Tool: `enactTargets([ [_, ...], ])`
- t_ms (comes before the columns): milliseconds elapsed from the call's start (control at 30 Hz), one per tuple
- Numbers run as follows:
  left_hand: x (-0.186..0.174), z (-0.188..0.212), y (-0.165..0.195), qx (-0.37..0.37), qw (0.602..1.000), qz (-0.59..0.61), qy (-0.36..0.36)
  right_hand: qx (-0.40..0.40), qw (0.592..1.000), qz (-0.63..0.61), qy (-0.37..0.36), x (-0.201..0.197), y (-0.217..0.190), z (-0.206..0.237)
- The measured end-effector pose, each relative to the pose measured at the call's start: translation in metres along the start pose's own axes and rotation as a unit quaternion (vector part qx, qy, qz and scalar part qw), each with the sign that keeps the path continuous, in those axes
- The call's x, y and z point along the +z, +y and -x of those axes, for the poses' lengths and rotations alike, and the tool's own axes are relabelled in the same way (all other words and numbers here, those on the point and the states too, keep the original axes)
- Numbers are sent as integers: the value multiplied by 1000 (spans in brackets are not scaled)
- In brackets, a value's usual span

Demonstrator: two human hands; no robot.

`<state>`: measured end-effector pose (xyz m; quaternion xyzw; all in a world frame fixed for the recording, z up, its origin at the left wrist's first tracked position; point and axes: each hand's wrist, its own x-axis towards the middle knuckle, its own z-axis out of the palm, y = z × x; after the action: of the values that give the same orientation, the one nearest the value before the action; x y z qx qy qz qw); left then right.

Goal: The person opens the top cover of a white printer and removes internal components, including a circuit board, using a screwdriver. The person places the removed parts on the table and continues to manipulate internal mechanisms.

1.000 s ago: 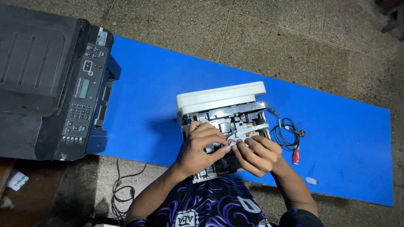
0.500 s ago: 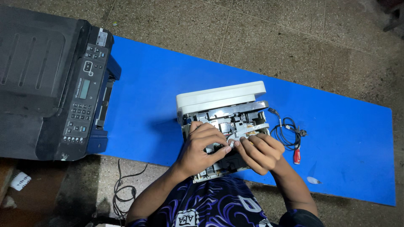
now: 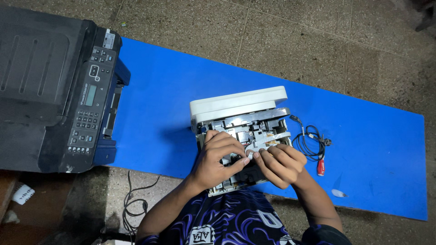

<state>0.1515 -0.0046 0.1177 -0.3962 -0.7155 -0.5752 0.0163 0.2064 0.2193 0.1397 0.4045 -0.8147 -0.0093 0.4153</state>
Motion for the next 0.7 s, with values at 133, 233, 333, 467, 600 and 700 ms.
enactTargets([
  [133,0,1,1,0,1000,-3,0,0,1000,-4,1,-1,-1,2],
  [233,1,1,1,-2,1000,-4,1,-1,1000,-10,0,-1,-2,3],
  [333,2,1,0,-1,1000,-3,2,2,1000,-13,-1,-1,-2,4],
  [467,4,1,-2,-2,1000,-1,1,5,1000,-15,0,-1,-2,8],
  [600,7,1,-4,2,1000,11,2,13,1000,-26,-2,-2,-3,10],
  [700,7,2,-5,1,1000,11,2,17,1000,-26,-4,-2,-4,10],
])
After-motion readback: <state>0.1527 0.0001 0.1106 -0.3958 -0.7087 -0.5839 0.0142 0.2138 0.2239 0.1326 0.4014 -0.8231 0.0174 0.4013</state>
